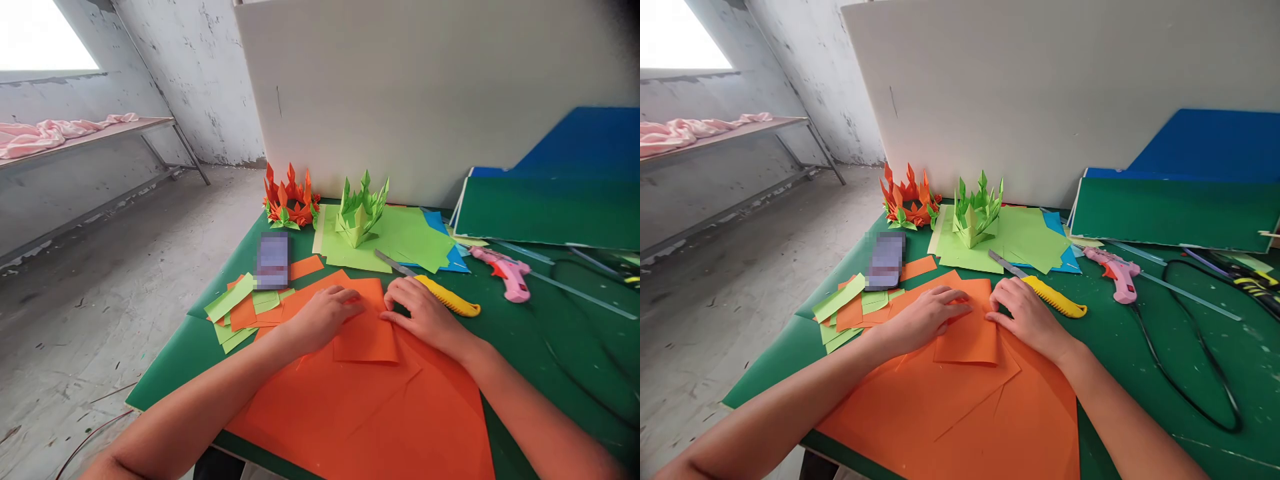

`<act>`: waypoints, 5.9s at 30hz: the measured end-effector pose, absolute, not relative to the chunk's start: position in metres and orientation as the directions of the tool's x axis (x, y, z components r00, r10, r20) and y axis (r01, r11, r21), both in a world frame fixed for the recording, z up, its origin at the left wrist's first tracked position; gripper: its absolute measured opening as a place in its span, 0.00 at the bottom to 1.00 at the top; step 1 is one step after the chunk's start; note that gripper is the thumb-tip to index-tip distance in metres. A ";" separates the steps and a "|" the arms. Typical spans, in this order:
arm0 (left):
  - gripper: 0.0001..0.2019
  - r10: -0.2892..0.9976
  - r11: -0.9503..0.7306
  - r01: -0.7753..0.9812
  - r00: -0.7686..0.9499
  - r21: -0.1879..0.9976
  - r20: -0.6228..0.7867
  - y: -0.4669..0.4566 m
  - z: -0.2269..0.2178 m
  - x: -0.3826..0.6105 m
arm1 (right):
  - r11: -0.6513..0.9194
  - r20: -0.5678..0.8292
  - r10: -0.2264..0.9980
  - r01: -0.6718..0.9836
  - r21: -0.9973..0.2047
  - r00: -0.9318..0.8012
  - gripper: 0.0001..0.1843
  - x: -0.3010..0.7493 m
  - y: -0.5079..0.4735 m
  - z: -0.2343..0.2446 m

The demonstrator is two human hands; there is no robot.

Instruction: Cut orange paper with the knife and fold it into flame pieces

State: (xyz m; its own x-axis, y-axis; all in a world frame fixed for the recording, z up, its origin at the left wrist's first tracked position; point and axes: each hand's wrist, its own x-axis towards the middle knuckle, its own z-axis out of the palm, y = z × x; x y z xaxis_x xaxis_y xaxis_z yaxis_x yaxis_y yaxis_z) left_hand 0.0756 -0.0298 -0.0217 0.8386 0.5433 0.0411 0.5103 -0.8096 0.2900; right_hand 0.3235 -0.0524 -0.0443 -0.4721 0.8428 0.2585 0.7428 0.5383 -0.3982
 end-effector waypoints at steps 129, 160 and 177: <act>0.09 0.878 -0.458 0.782 0.473 0.422 0.077 -0.009 -0.022 0.038 | 0.541 0.197 0.841 0.789 -0.289 -0.504 0.24 0.389 -0.100 -0.039; 0.30 0.565 -0.804 0.560 0.825 0.200 -0.037 -0.034 -0.044 0.069 | 0.471 0.038 0.877 0.840 -0.269 -0.480 0.21 0.378 -0.103 -0.041; 0.30 0.562 -0.810 0.558 0.827 0.182 -0.035 -0.034 -0.046 0.069 | 0.506 0.101 0.860 0.812 -0.292 -0.499 0.20 0.387 -0.100 -0.042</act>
